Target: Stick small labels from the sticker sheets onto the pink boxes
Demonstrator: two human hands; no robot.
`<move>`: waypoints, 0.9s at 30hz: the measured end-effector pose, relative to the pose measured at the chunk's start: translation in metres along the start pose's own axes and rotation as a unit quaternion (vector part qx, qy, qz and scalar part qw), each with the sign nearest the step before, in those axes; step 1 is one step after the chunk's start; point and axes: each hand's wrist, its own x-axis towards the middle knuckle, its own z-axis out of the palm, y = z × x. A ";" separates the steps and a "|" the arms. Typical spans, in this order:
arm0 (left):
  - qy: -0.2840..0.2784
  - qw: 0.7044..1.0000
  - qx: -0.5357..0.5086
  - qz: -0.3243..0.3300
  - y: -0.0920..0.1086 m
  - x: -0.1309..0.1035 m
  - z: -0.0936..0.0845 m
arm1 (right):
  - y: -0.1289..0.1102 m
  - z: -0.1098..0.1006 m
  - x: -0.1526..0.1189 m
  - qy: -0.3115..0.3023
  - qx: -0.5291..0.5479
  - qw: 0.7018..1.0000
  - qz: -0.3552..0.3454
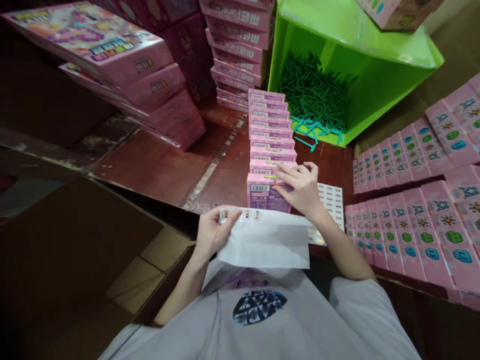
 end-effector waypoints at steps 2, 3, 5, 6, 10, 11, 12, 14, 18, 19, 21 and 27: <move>0.011 1.000 0.011 0.012 0.004 0.002 0.001 | -0.009 -0.004 -0.007 0.038 -0.019 0.999 -0.001; 0.012 1.000 0.015 0.018 0.006 0.002 0.003 | -0.015 -0.007 -0.010 0.045 -0.012 0.999 -0.010; 0.009 0.999 0.018 0.029 0.011 0.003 0.006 | -0.026 -0.012 -0.015 0.004 0.031 0.999 -0.042; 0.006 0.999 0.018 0.036 0.013 0.003 0.008 | -0.030 -0.014 -0.016 -0.038 0.060 0.996 -0.061; 0.000 0.998 0.015 0.063 0.021 0.003 0.017 | -0.038 -0.012 -0.018 -0.112 0.148 0.980 -0.073; 0.002 0.998 0.018 0.066 0.022 0.003 0.019 | -0.038 -0.011 -0.019 -0.097 0.161 0.980 -0.067; 0.007 0.998 0.021 0.064 0.022 0.004 0.020 | -0.038 -0.010 -0.019 -0.080 0.169 0.980 -0.062; 0.023 0.998 0.021 0.050 0.022 0.006 0.023 | -0.037 -0.011 -0.017 -0.052 0.171 0.982 -0.056; 0.034 0.999 -0.002 0.016 0.019 0.011 0.025 | -0.028 -0.021 0.003 0.000 0.146 0.989 0.013; 0.031 0.999 -0.005 0.012 0.019 0.012 0.025 | -0.022 -0.023 0.011 0.011 0.126 0.992 0.030; 0.019 1.000 -0.009 0.009 0.019 0.012 0.026 | -0.006 -0.022 0.029 0.014 0.073 0.997 0.035; 0.010 1.000 -0.020 0.003 0.022 0.010 0.027 | 0.030 0.000 0.056 -0.076 -0.016 0.997 -0.028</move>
